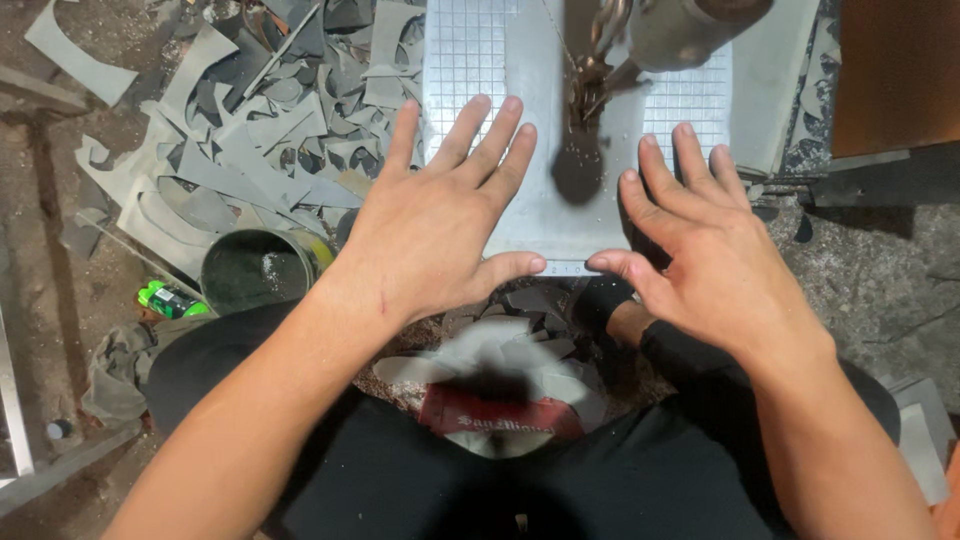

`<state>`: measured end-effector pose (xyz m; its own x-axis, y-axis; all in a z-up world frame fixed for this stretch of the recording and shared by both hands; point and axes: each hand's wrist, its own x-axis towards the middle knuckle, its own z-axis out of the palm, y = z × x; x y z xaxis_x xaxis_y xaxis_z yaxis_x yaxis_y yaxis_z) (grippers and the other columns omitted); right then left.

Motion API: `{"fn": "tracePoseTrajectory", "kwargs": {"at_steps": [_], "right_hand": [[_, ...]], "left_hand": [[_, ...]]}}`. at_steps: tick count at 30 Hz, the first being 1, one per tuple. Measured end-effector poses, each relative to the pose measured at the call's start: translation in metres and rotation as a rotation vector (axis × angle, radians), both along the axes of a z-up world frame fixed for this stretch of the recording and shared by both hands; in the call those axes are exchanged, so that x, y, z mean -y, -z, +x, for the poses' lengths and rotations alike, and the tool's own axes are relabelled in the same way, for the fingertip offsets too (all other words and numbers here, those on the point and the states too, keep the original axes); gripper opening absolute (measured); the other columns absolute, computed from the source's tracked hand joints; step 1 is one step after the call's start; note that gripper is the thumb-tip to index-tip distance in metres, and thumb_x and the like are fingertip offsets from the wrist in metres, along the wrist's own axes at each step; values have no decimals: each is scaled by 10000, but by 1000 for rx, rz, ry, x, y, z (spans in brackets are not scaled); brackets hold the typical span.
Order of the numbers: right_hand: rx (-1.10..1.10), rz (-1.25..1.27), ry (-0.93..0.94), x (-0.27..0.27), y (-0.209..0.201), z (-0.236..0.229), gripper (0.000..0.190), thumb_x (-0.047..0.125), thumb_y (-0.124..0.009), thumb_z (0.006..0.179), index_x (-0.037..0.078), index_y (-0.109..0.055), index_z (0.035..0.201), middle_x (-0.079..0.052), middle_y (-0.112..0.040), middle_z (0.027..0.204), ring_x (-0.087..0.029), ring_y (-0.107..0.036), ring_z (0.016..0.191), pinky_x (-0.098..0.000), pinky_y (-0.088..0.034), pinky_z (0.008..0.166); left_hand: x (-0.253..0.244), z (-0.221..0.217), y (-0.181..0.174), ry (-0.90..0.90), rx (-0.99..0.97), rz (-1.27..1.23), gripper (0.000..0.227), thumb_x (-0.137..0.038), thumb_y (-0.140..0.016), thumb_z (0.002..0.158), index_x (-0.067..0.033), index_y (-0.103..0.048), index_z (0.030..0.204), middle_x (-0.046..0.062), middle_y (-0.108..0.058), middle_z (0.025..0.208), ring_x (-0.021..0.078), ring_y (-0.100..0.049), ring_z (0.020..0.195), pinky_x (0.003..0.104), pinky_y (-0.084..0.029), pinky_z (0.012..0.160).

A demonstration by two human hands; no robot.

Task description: The person uses a vertical band saw to cut rectangular white plastic sheets into smaller pieces. They guide the material through the blade with both hands, repositioning the sheets to follow a cutting path. Cut pieces and offcuts accumulate on the floor.

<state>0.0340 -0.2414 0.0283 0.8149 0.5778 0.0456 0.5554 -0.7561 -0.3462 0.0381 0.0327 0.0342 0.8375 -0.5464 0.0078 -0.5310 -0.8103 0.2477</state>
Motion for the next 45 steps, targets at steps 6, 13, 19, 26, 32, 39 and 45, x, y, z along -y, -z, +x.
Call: {"fn": "tracePoseTrajectory", "kwargs": {"at_steps": [6,13,19,26,32,39,45], "right_hand": [[-20,3,15,1,2,5,636,283,-706,835,-33,-615,1379,-262,-497,1547,-456,-336,1530,-619,-240,1236],[-18,4,27,-1,2,10,656,329,-764,828,-31,-630,1360,-261,-503,1536,-424,-353,1522,-627,-248,1224],[-18,16,13,1,4,16,656,298,-764,828,-31,-621,1377,-263,-494,1547,-413,-362,1527,-625,-242,1231],[-22,-1,8,1,1,23,632,262,-759,819,-14,-623,1372,-252,-486,1560,-388,-363,1526,-616,-249,1228],[-13,-17,6,-1,-1,28,626,268,-785,816,-17,-632,1352,-252,-482,1562,-384,-371,1524,-621,-256,1218],[-24,-26,16,-3,-4,37,654,268,-809,806,-17,-627,1366,-241,-485,1559,-383,-388,1501,-594,-286,1210],[-24,-16,7,-2,-5,43,671,276,-809,809,-16,-619,1382,-244,-493,1547,-380,-394,1490,-563,-299,1212]], "left_hand": [[2,3,3,-26,-8,7,1024,-705,-616,827,-13,-368,1540,184,-324,1617,372,-267,1496,694,-145,1156],[3,8,4,-44,-25,-2,1017,-713,-613,832,-36,-361,1548,168,-294,1632,381,-224,1509,711,-120,1152],[6,12,5,-61,-47,10,1028,-717,-612,826,-45,-341,1556,164,-254,1643,393,-212,1505,724,-102,1144],[9,16,5,-92,-71,17,1039,-720,-613,823,-71,-302,1572,154,-219,1651,399,-187,1511,740,-88,1133],[12,21,5,-110,-93,44,1043,-731,-607,820,-85,-285,1574,147,-195,1658,392,-161,1516,742,-68,1135],[15,24,7,-141,-92,43,1045,-737,-600,829,-100,-273,1589,152,-184,1662,382,-143,1530,742,-45,1146],[16,27,8,-167,-103,31,1056,-750,-599,823,-109,-267,1594,149,-172,1670,376,-134,1536,739,-25,1152]]}}
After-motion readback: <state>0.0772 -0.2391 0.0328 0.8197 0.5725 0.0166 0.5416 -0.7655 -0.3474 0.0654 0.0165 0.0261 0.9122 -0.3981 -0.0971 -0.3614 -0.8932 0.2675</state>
